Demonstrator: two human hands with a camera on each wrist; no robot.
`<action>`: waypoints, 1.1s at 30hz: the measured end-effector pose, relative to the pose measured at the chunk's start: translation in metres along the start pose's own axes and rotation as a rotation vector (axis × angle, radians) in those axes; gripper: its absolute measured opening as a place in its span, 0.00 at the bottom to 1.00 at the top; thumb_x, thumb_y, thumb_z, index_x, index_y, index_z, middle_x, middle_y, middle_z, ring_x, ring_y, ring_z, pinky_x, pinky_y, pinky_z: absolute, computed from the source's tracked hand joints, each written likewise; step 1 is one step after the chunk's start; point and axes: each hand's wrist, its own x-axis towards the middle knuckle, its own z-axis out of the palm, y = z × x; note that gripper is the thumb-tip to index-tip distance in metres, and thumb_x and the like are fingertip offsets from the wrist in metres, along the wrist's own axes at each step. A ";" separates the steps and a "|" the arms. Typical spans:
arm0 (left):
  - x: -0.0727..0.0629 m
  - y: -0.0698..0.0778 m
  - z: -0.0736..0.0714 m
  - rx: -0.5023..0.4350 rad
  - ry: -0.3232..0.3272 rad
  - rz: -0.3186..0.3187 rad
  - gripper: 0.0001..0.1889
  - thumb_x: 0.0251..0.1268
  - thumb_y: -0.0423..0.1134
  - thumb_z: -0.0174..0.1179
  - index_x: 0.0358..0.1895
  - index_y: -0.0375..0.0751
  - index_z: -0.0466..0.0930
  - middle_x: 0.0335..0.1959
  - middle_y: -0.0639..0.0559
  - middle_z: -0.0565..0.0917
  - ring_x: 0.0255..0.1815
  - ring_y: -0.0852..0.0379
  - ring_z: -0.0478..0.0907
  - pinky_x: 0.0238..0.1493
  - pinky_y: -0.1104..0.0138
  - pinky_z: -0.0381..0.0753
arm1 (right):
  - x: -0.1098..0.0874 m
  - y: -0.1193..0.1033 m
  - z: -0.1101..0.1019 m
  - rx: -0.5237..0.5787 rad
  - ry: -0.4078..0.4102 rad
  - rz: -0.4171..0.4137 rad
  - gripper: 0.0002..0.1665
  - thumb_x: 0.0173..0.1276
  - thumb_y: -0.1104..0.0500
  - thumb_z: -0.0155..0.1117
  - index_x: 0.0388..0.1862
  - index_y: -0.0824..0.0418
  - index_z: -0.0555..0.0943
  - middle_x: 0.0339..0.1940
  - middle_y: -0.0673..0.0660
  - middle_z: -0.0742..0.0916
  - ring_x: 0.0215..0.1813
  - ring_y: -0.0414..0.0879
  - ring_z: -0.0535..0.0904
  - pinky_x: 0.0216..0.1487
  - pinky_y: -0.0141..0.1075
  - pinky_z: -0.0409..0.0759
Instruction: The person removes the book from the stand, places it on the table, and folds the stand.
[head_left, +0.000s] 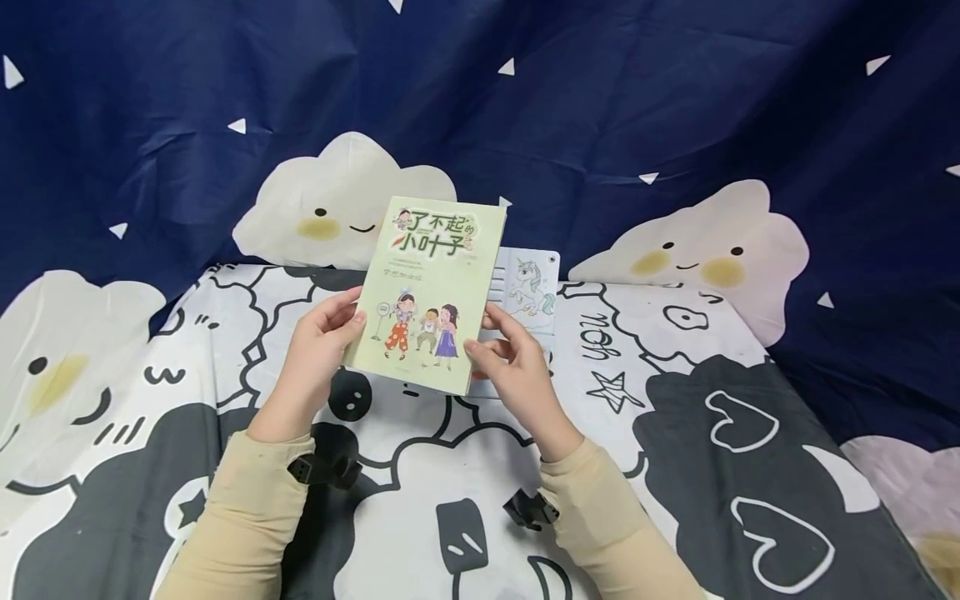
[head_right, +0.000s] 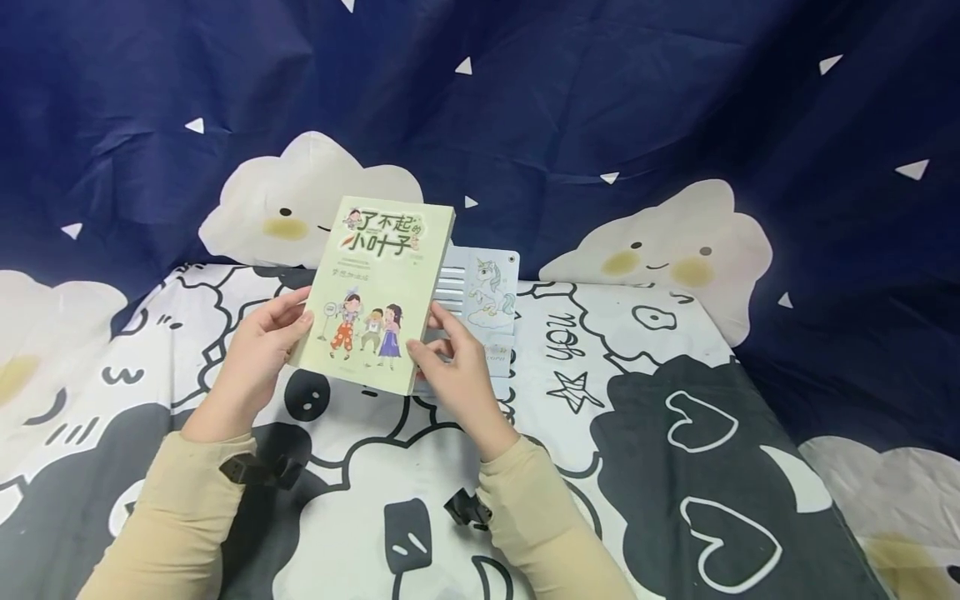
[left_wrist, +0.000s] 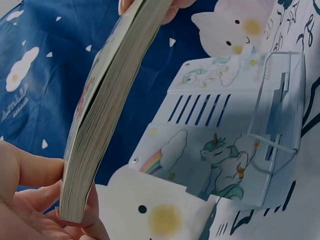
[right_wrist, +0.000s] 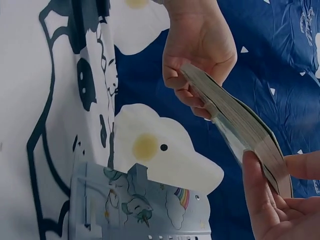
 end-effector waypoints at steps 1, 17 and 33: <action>0.000 0.000 -0.001 0.005 -0.001 -0.007 0.25 0.77 0.39 0.52 0.74 0.45 0.66 0.45 0.59 0.78 0.43 0.66 0.78 0.42 0.72 0.79 | 0.001 -0.001 0.001 0.009 0.000 -0.001 0.36 0.70 0.68 0.59 0.76 0.66 0.62 0.59 0.64 0.77 0.37 0.36 0.81 0.35 0.32 0.84; 0.007 -0.004 -0.022 0.110 -0.004 -0.077 0.27 0.79 0.46 0.47 0.75 0.39 0.63 0.49 0.57 0.77 0.43 0.67 0.74 0.44 0.74 0.75 | 0.016 0.014 0.025 0.119 -0.053 0.057 0.36 0.69 0.70 0.58 0.75 0.70 0.62 0.55 0.64 0.76 0.31 0.37 0.78 0.29 0.29 0.82; 0.016 -0.019 -0.049 0.231 -0.017 -0.124 0.33 0.76 0.53 0.51 0.70 0.28 0.65 0.36 0.61 0.77 0.33 0.69 0.76 0.35 0.75 0.77 | 0.025 0.037 0.051 0.073 -0.057 0.085 0.32 0.70 0.68 0.61 0.72 0.71 0.67 0.58 0.68 0.81 0.28 0.37 0.80 0.24 0.28 0.81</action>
